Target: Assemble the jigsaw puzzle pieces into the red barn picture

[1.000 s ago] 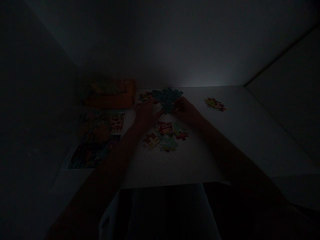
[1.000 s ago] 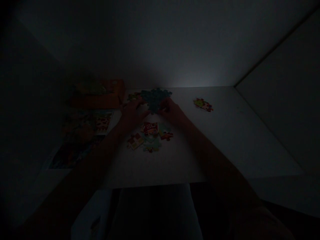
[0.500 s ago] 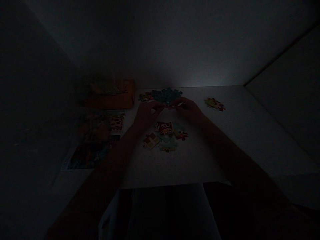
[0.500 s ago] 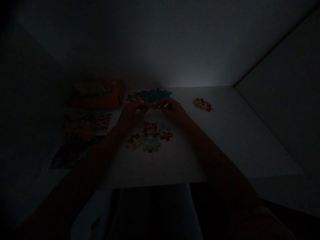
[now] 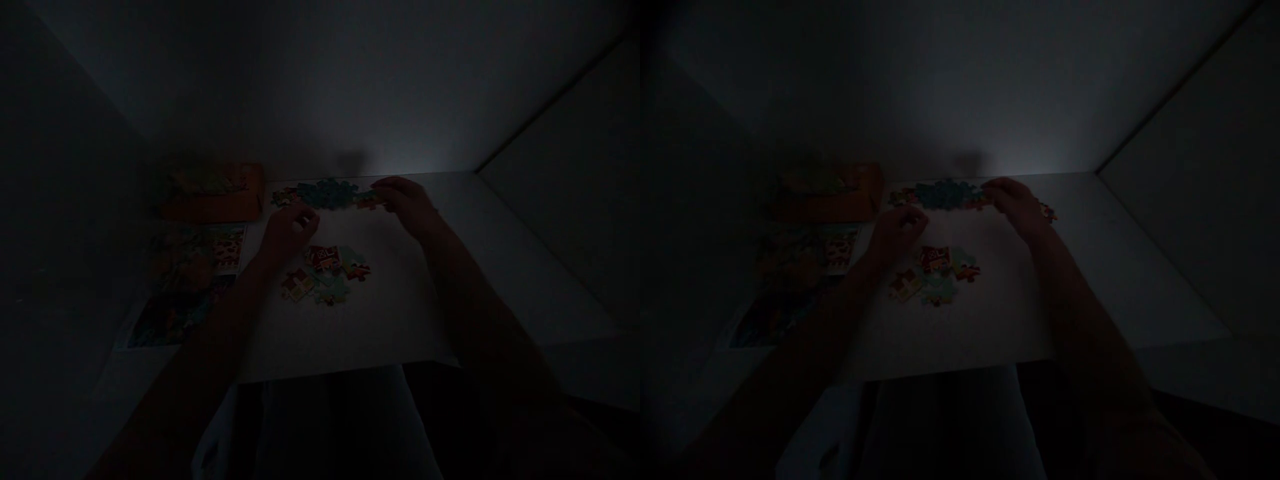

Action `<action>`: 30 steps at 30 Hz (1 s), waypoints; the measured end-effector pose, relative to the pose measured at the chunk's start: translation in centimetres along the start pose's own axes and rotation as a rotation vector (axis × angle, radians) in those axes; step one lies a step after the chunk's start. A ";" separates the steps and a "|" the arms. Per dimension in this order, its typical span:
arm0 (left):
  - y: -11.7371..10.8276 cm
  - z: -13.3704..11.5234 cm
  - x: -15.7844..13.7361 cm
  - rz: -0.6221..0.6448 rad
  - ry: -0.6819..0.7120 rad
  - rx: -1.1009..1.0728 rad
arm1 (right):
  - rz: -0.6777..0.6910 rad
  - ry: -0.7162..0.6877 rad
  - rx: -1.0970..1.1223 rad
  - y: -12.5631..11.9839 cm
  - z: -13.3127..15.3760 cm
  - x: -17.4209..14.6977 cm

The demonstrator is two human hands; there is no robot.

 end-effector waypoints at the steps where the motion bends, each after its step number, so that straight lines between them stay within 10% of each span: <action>1: -0.2 0.2 0.1 -0.026 -0.016 0.009 | -0.075 0.032 -0.062 -2.1 -0.3 0.4; 7: -0.8 1.0 0.5 -0.104 -0.057 0.073 | -0.428 -0.024 -0.668 -8.0 -1.3 1.4; 17: -1.1 1.3 0.3 -0.082 -0.128 0.191 | 0.072 -0.293 -0.922 6.7 -0.5 -1.0; 30: -1.1 1.2 0.3 -0.114 -0.042 0.201 | 0.037 0.007 -0.325 6.2 -3.0 3.1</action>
Point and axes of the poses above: each hand's wrist, its own x-axis towards the middle knuckle, its own y-axis out of the palm, z = x × y, the point moved 5 cm from there along x, towards the middle knuckle, and after that the axes turned 8 degrees about -z, right-handed, at the moved point
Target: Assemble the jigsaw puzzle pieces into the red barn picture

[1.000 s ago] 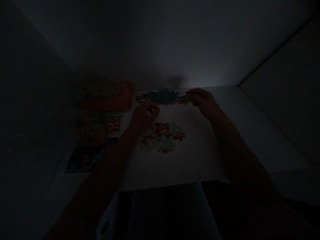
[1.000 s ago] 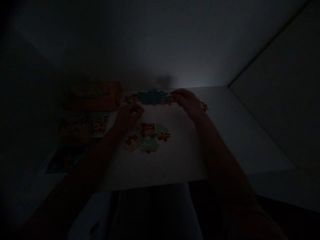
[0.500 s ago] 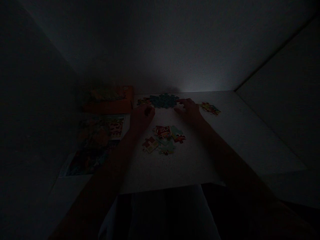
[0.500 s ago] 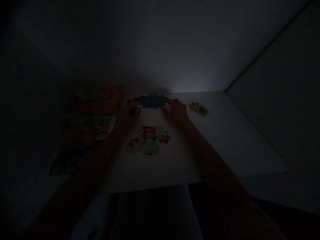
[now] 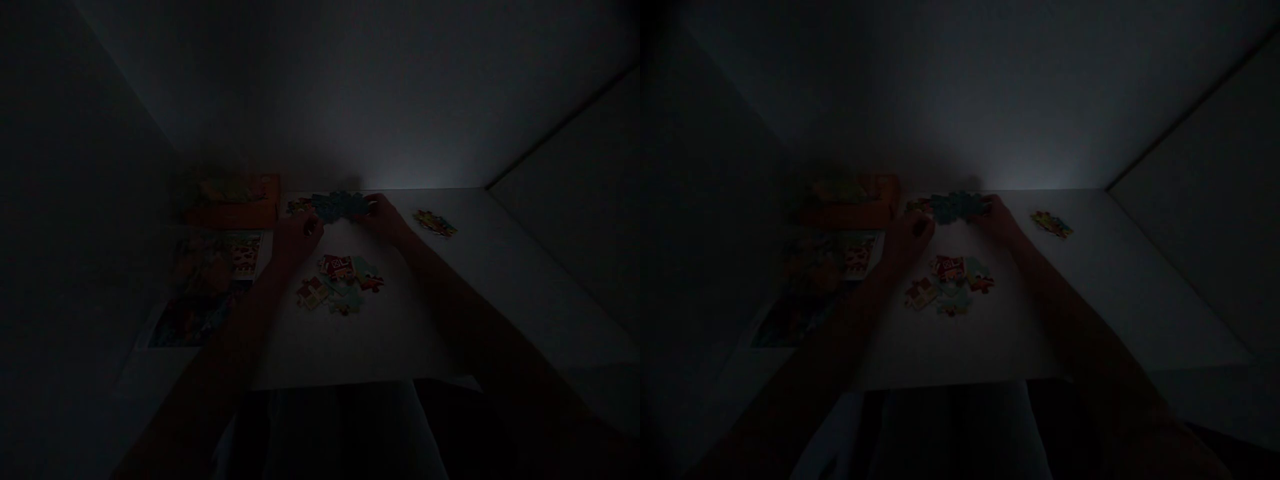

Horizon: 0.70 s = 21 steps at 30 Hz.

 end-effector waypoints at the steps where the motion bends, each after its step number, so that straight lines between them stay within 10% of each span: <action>1: 0.1 0.0 0.0 0.004 0.000 0.002 | 0.012 -0.002 0.024 -0.6 -0.3 -0.4; 7: 0.4 -0.2 -0.1 0.059 -0.016 -0.042 | 0.047 -0.113 0.079 -2.8 0.2 -3.4; 14: 1.3 -1.5 -0.6 0.172 -0.145 -0.349 | -0.048 -0.652 0.076 -2.5 5.6 -7.1; 21: 1.9 0.0 -0.4 0.169 -0.233 -0.492 | 0.107 -0.663 0.037 -0.8 6.2 -8.1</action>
Point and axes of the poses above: each hand's wrist, its own x-axis towards the middle knuckle, its own y-axis out of the palm, z = x × y, the point moved 5 cm from there along x, towards the middle knuckle, and after that the axes turned 8 degrees about -z, right-handed, at the moved point
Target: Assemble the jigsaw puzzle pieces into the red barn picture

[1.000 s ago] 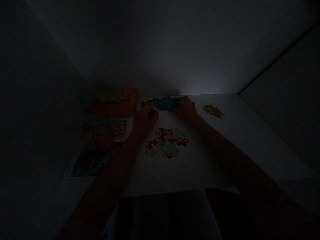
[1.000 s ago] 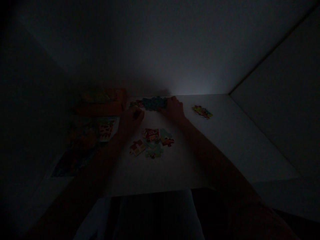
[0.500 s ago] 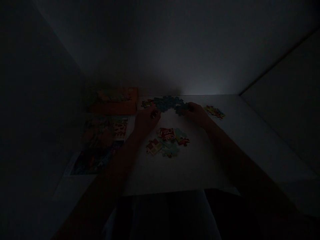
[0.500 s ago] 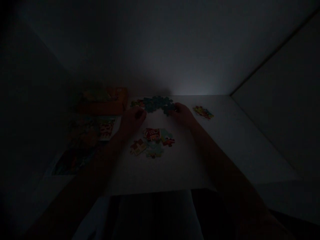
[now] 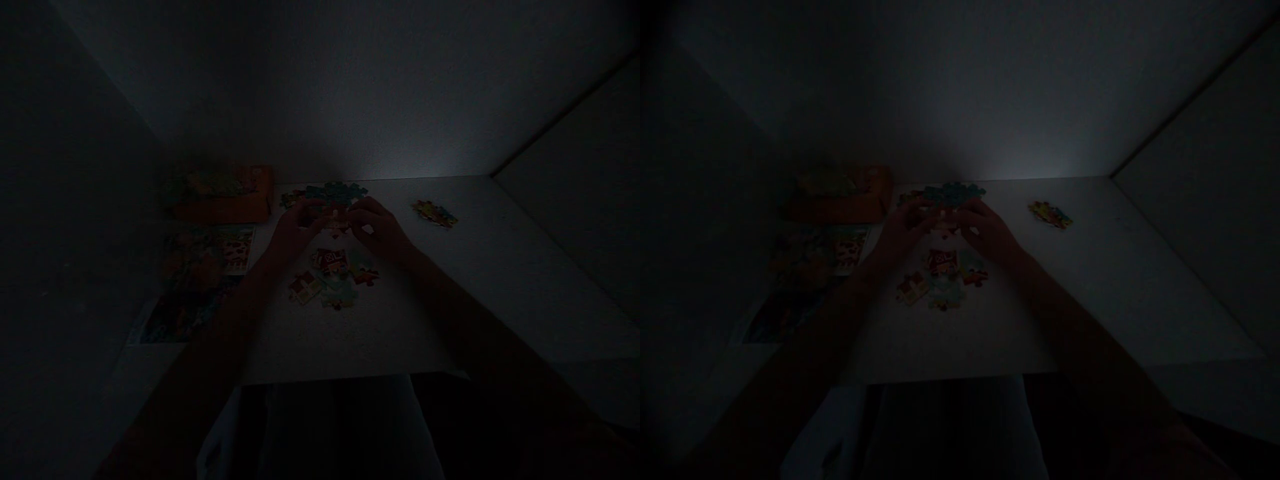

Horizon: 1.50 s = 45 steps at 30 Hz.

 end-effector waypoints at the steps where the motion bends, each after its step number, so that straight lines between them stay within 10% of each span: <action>1: -0.3 0.2 0.1 -0.022 0.005 0.020 | -0.002 0.028 0.018 0.0 -0.1 0.0; 16: 0.0 0.2 -0.2 0.054 -0.007 0.062 | -0.130 0.474 0.417 0.9 -3.0 0.3; 45: -3.2 2.5 0.9 -0.243 -0.181 -0.053 | -0.208 0.546 0.426 -1.0 -7.2 -0.1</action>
Point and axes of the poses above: each hand's wrist, its own x-axis towards the middle knuckle, its own y-axis out of the palm, z = x × y, the point moved 5 cm from there along x, towards the middle knuckle, and after that the axes turned 8 degrees about -z, right-handed, at the moved point
